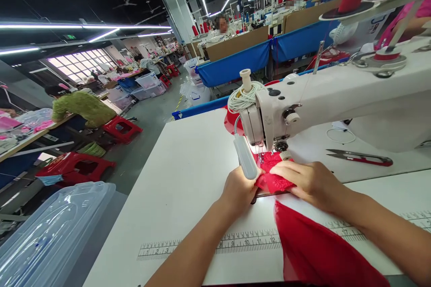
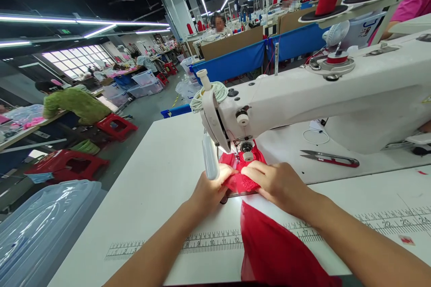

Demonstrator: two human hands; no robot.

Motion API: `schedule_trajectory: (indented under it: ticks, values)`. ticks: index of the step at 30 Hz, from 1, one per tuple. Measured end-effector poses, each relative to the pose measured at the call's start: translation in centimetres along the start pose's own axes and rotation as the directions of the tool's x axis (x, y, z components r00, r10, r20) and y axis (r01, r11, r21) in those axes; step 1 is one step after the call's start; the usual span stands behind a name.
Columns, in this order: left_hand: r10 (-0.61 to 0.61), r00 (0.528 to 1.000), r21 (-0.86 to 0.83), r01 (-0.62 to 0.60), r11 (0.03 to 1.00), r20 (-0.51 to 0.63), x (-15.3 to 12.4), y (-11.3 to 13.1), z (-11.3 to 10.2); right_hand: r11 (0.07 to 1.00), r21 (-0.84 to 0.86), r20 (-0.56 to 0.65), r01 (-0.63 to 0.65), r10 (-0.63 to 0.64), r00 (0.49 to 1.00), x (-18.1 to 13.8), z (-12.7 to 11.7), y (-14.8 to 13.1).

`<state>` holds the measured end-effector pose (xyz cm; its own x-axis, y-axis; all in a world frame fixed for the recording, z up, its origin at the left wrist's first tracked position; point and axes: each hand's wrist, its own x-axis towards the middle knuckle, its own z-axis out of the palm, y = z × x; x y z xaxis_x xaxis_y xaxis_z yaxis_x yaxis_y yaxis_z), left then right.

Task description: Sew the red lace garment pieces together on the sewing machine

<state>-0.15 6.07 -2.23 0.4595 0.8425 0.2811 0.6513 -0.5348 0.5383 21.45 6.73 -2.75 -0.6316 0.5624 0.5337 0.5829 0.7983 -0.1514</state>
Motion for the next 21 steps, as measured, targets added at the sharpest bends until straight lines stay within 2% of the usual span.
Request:
schedule_trajectory:
  ticks: [4, 8, 12, 16, 21]
  values:
    - [0.194, 0.981, 0.257, -0.187, 0.948, 0.0, -0.4, -0.2, 0.5, 0.996, -0.094, 0.001, 0.004, -0.004, 1.0, 0.0, 0.0, 0.1]
    - [0.278, 0.96, 0.44, -0.261, 0.859, 0.028, -0.7, 0.6, 0.5, 0.992, -0.122, -0.056, 0.035, -0.042, 0.998, 0.2, -0.1, 0.0]
    - [0.285, 0.951, 0.444, -0.309, 0.841, 0.121, -1.0, 1.9, -0.4, 0.993, -0.114, -0.065, 0.037, -0.044, 0.997, 0.3, -0.2, -0.1]
    - [0.205, 0.957, 0.416, -0.274, 0.867, 0.205, -1.2, 2.9, -1.2, 0.995, -0.098, -0.055, 0.03, -0.036, 0.998, 0.2, -0.3, -0.1]
    - [0.179, 0.969, 0.442, -0.237, 0.865, 0.17, -1.3, 3.1, -1.0, 0.995, -0.099, -0.042, 0.032, -0.036, 0.998, 0.2, -0.2, -0.1]
